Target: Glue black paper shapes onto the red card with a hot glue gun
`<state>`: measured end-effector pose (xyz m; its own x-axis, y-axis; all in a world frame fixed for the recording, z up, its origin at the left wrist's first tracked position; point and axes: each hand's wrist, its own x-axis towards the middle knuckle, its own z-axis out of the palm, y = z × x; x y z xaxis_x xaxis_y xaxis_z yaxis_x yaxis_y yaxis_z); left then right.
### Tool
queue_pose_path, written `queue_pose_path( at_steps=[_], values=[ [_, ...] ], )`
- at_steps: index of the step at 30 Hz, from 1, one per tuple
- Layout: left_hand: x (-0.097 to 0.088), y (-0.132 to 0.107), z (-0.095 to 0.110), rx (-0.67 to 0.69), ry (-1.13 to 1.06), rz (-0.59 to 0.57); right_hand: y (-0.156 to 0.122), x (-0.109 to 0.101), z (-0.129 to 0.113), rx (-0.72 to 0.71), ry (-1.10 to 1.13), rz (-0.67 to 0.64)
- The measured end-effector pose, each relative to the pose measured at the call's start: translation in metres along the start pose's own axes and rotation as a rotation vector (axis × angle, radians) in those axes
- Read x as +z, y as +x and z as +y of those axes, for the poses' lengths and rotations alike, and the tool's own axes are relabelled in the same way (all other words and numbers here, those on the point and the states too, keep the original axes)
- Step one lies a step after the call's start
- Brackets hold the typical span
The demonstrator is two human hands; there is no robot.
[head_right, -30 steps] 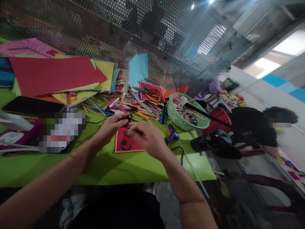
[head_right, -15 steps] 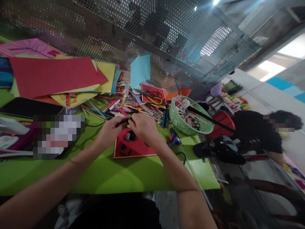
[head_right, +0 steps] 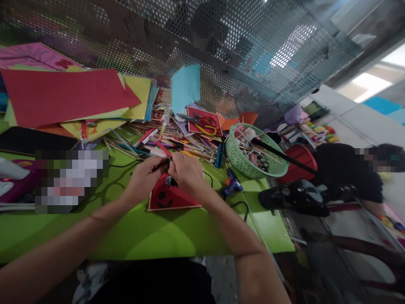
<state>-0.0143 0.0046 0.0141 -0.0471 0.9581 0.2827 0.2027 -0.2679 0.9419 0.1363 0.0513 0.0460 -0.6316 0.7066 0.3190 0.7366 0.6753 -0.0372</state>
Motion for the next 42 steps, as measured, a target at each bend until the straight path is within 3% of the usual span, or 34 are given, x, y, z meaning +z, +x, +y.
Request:
queue_pose_path(
  at_steps=[6, 15, 25, 32, 42],
  values=[
    [-0.0001, 0.0014, -0.0011, -0.081, -0.079, -0.026, -0.0001, -0.0038, 0.0052, -0.015, 0.158, -0.040],
    [0.0005, -0.0025, -0.0032, 0.065, 0.085, 0.017, 0.0000, 0.0003, 0.0050, -0.021, 0.168, 0.012],
    [-0.0001, -0.0017, -0.0040, 0.056, 0.071, 0.025, -0.0015, 0.0023, 0.0047, 0.005, 0.367, 0.041],
    [0.0019, -0.0041, -0.0059, 0.144, 0.145, 0.060, 0.0004, -0.0012, 0.0025, 0.028, 0.407, 0.033],
    [0.0004, -0.0011, -0.0058, 0.022, 0.019, 0.029, -0.0011, 0.0001, 0.0043, 0.049, 0.478, 0.029]
  ],
)
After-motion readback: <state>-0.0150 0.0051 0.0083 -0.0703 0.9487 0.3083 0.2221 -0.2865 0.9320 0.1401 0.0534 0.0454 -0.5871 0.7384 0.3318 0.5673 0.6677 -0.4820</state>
